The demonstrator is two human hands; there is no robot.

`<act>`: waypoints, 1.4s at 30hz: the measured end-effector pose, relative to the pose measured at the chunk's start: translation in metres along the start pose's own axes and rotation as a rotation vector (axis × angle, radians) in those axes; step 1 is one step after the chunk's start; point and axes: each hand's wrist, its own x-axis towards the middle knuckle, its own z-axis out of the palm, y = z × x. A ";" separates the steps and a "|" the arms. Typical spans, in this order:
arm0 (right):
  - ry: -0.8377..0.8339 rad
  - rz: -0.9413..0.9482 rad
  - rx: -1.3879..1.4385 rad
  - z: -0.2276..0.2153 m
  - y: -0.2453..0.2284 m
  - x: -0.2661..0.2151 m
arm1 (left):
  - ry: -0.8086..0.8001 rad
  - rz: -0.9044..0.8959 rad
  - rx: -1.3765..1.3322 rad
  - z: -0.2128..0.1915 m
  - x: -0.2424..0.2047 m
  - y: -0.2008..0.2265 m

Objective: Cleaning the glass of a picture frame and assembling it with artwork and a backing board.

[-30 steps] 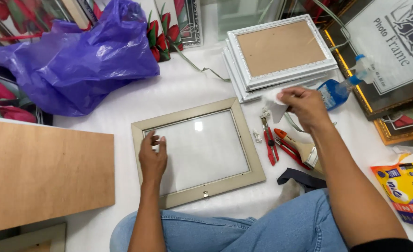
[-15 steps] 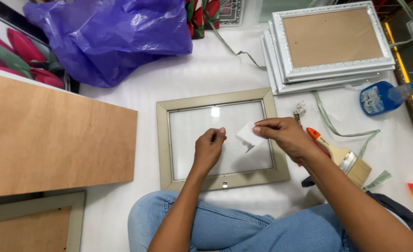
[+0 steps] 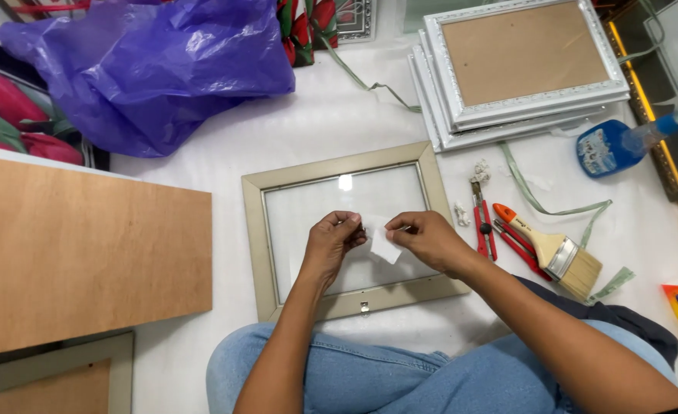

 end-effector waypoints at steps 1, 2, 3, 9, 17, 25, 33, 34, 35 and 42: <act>-0.013 -0.002 0.000 0.001 0.001 0.003 | 0.013 0.002 -0.001 0.000 0.000 0.001; -0.012 -0.019 0.008 0.002 0.001 0.005 | 0.022 -0.009 -0.017 0.000 -0.001 0.001; -0.005 -0.037 0.016 0.001 0.002 0.007 | 0.025 -0.020 -0.032 0.002 0.000 0.001; -0.047 -0.189 0.220 -0.004 0.013 0.015 | -0.045 0.021 0.207 0.016 -0.021 0.019; -0.179 -0.157 0.309 -0.005 -0.003 0.007 | -0.146 -0.140 -0.160 0.009 -0.008 0.002; -0.057 0.079 -0.025 -0.005 0.017 0.021 | 0.192 0.147 0.253 -0.010 0.007 0.006; 0.085 -0.847 -0.969 -0.011 0.051 0.037 | 0.503 0.368 0.956 -0.075 -0.017 0.089; 0.088 -0.847 -0.971 -0.004 0.046 0.034 | 0.501 0.371 0.956 -0.084 -0.020 0.092; -0.005 -0.928 -1.030 0.002 0.040 0.032 | 0.495 0.280 1.051 -0.094 -0.024 0.095; 0.011 -0.439 -1.239 0.030 0.051 0.067 | 0.378 -0.077 1.278 -0.136 0.013 0.062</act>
